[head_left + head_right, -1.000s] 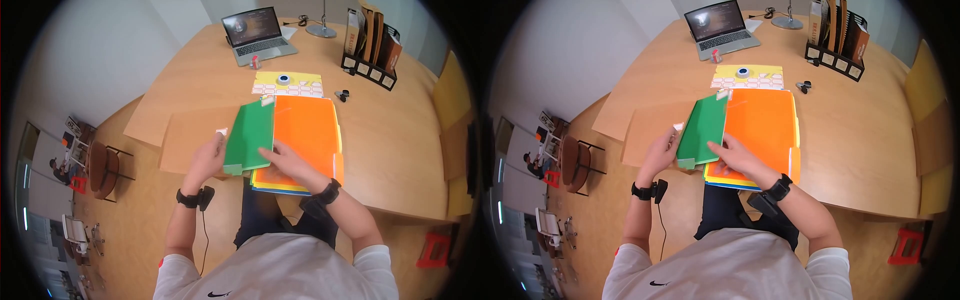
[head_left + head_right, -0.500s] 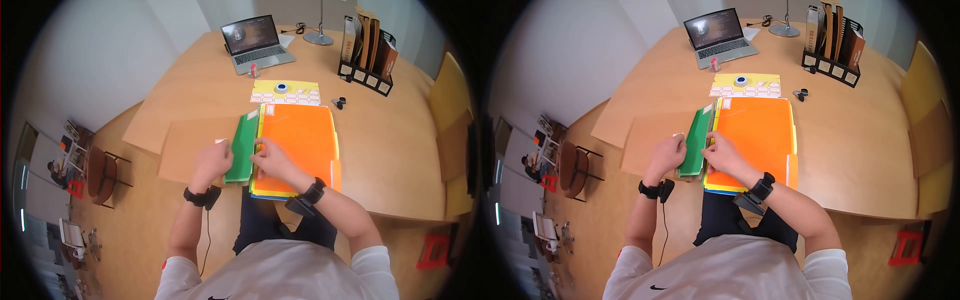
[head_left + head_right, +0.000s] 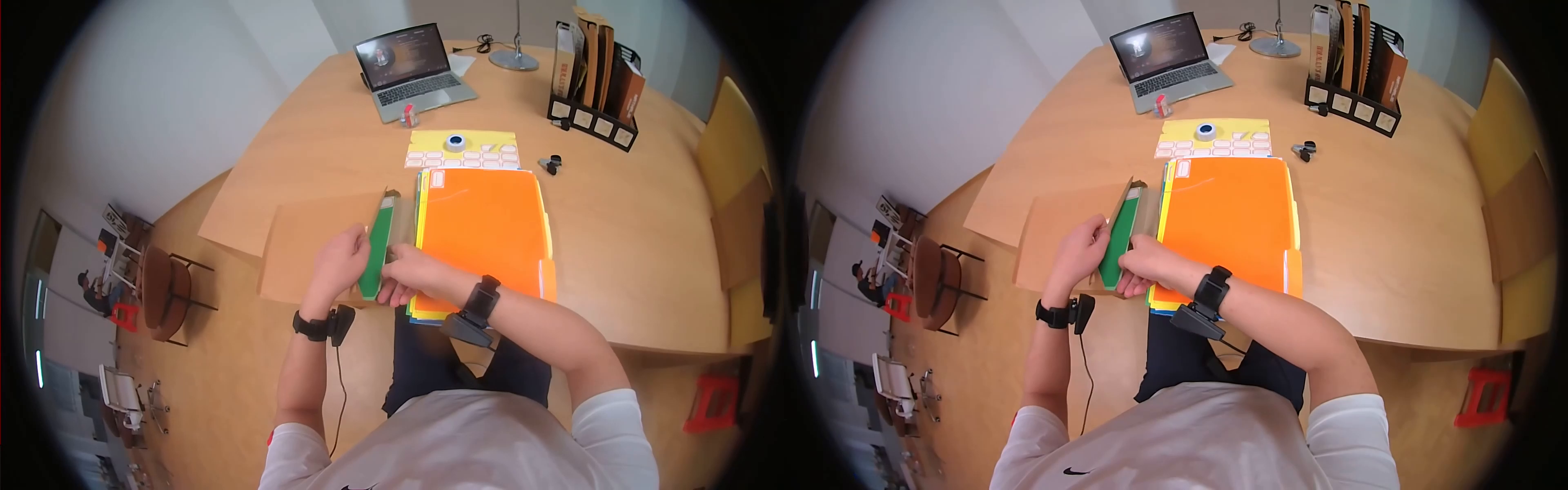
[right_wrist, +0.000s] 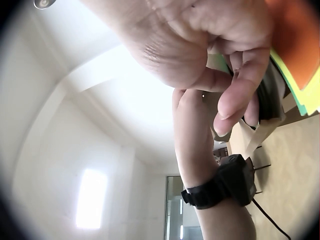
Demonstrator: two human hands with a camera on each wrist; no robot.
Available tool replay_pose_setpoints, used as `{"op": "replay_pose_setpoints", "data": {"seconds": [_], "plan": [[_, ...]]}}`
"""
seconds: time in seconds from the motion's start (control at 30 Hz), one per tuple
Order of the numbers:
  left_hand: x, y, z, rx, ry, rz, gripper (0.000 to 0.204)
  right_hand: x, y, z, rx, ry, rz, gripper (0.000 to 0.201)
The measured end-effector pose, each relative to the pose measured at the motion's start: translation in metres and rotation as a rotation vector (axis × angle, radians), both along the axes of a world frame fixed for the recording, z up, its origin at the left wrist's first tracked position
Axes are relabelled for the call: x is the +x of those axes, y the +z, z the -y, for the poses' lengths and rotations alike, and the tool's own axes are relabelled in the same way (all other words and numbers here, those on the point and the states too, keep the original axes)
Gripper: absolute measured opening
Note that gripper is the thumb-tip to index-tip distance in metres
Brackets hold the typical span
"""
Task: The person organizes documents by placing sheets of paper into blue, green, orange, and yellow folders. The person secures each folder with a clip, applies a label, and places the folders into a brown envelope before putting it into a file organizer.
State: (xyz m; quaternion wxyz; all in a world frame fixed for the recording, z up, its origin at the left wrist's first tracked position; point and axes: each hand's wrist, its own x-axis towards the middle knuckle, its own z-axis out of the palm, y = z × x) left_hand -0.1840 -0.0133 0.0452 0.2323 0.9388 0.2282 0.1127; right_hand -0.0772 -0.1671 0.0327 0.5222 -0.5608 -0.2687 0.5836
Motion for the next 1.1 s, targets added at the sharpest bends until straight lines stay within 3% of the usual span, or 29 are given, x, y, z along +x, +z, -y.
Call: {"op": "replay_pose_setpoints", "data": {"seconds": [0.2,0.3,0.4,0.5,0.6,0.77,0.8,0.97,1.1], "plan": [[0.003,0.003,0.001,0.004,-0.038,0.019,0.019,-0.003,-0.024,-0.034,-0.025,0.041,-0.267,0.02],[0.001,0.002,-0.002,-0.019,-0.046,0.047,0.018,-0.01,-0.028,-0.045,-0.047,0.0,-0.286,0.017],[-0.002,0.004,-0.001,-0.064,0.002,0.046,0.019,-0.008,-0.027,-0.043,-0.057,0.067,-0.284,0.026],[-0.004,0.0,-0.004,-0.068,0.023,0.032,0.019,-0.003,-0.007,-0.019,-0.004,-0.022,-0.17,0.031],[-0.004,-0.002,-0.002,-0.04,0.035,0.031,0.019,0.028,0.028,0.018,0.081,-0.047,0.122,0.035],[-0.006,-0.005,0.004,-0.027,0.048,0.063,0.019,0.133,0.014,0.07,0.041,-0.431,1.261,0.045],[-0.007,-0.005,0.004,-0.027,0.041,0.06,0.019,0.156,-0.002,0.08,0.066,-0.48,1.361,0.05],[-0.007,-0.007,0.002,-0.019,0.019,0.07,0.019,0.206,-0.036,0.123,-0.185,-0.3,1.433,0.07],[-0.01,-0.01,0.0,-0.031,0.032,0.069,0.019,0.218,-0.04,0.137,-0.179,-0.371,1.314,0.074]]}}
